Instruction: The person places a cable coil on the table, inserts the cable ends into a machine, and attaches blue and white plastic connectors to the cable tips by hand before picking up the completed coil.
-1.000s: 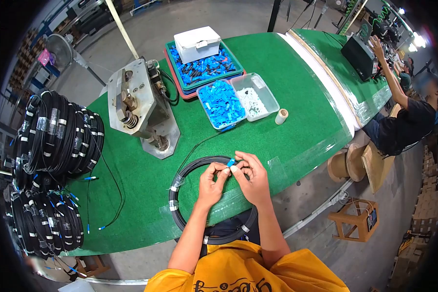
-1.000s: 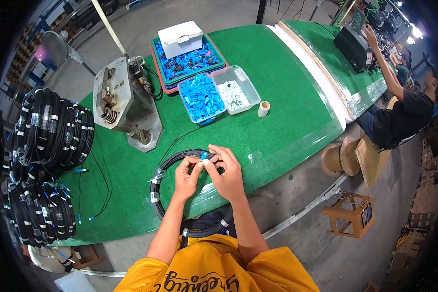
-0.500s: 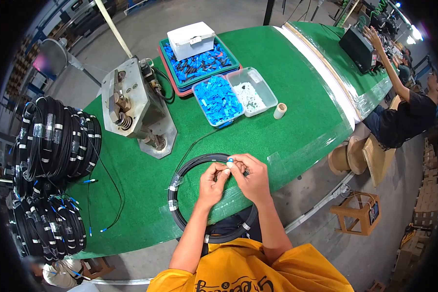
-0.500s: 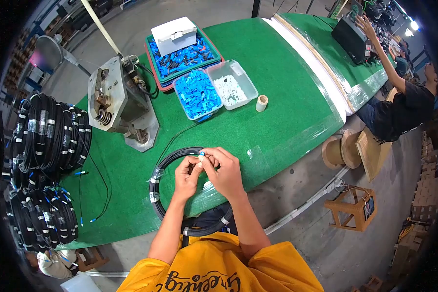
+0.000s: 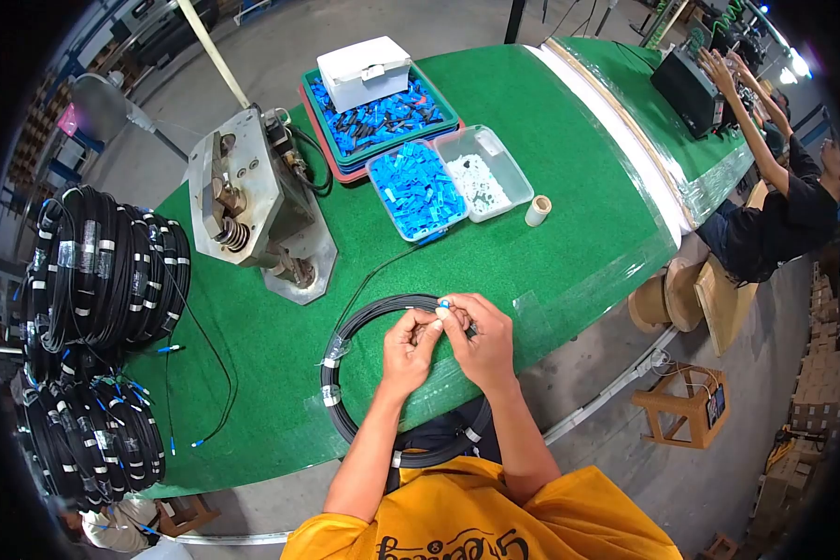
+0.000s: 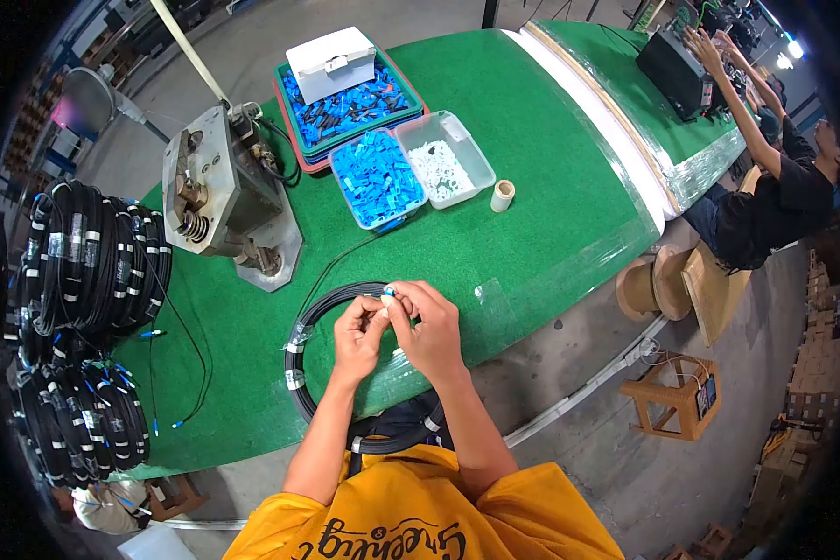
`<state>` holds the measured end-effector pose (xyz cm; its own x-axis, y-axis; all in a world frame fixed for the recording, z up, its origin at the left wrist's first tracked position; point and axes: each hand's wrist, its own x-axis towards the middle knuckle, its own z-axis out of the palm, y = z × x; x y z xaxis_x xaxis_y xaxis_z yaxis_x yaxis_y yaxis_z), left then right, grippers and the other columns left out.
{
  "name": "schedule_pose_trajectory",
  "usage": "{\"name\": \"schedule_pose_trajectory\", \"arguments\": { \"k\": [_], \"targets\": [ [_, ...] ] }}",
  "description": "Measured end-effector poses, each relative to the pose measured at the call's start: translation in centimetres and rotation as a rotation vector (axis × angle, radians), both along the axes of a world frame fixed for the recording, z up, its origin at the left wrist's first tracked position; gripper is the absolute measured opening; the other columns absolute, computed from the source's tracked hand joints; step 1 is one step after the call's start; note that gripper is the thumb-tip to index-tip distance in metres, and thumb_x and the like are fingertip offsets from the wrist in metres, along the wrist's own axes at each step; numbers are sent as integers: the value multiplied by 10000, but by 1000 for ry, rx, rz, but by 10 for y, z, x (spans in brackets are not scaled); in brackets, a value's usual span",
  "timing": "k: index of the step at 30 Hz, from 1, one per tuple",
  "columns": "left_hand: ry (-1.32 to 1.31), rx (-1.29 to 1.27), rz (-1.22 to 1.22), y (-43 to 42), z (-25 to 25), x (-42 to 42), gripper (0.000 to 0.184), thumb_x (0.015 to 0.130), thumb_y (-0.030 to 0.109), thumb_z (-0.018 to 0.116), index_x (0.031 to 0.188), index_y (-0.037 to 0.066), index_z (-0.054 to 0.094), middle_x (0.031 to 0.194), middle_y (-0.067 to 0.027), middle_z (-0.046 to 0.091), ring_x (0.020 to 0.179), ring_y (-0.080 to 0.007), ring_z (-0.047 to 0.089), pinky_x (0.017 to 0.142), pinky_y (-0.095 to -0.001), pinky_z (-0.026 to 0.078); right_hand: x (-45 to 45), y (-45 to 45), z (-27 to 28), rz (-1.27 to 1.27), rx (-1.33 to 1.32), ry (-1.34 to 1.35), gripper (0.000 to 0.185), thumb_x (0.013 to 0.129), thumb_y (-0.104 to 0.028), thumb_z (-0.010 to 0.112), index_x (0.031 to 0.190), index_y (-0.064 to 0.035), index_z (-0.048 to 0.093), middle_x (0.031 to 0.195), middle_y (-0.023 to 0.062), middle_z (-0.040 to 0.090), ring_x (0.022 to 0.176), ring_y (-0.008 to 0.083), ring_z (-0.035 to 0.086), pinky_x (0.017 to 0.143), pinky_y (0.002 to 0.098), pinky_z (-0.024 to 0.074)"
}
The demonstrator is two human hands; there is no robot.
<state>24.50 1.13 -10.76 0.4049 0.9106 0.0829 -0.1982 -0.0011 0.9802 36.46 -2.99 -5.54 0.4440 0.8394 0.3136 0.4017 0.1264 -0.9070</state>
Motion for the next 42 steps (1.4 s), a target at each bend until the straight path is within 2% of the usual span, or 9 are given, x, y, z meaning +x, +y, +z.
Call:
{"name": "schedule_pose_trajectory", "arguments": {
  "k": [7,11,14,16,21,26,29,35,42],
  "targets": [
    [34,-26,-41,4,5,-4,26,942,28,640,934,8,625,757,40,551,665,-17,432,578,-201,353,1,-2,-15,15,-39,199,147,887,-51,682,1008,30,665,839,81,636,666,112,559,615,268,480],
    [-74,-96,-43,7,14,-3,39,966,41,610,986,9,604,885,-28,641,834,-83,594,764,-239,481,0,-2,-23,145,12,539,172,899,-46,670,1054,26,659,928,98,645,767,100,615,690,238,505],
    [-156,-140,30,12,14,-7,45,976,42,595,1008,9,595,962,-58,668,942,-121,637,878,-268,501,-6,1,-21,115,63,508,207,908,-49,649,1102,25,644,1043,140,648,939,184,663,819,275,524],
    [-188,-157,57,14,11,-10,52,965,22,606,1015,10,597,1012,-65,661,997,-124,624,917,-270,490,-7,3,-12,109,-7,-5,249,900,-49,635,1140,17,627,1128,160,645,1093,289,628,939,367,496],
    [-205,-190,175,9,-1,-17,85,927,-9,646,1009,12,643,1073,-59,637,1014,-124,595,897,-267,484,-15,10,-13,111,-22,-169,285,852,-16,668,1135,2,633,1145,166,653,1178,345,587,989,401,477],
    [-122,-208,174,5,1,-31,165,910,58,690,1072,31,667,1075,-13,623,872,-54,573,713,-207,452,-13,10,-33,181,-70,-89,168,859,-88,697,1010,-17,680,984,117,694,993,317,640,927,426,458],
    [-181,-316,159,4,30,-45,277,875,-27,691,1148,-11,647,1055,-46,614,996,-86,576,826,-212,482,-12,10,-30,161,-38,-66,115,858,-108,712,943,-30,701,901,95,697,894,290,649,862,402,466],
    [31,-181,107,10,36,-68,291,918,21,673,1200,-39,630,974,-48,661,828,-90,632,721,-204,502,-11,11,-19,233,92,-270,92,841,-76,735,922,-34,719,814,69,692,691,213,613,658,316,454],
    [-15,-182,77,9,48,-63,215,938,56,656,1137,-25,650,941,-52,693,804,-98,658,669,-213,487,-9,-2,-3,235,-56,-222,137,860,-138,719,959,-43,717,712,46,605,638,199,549,656,342,424]
  ]
}}
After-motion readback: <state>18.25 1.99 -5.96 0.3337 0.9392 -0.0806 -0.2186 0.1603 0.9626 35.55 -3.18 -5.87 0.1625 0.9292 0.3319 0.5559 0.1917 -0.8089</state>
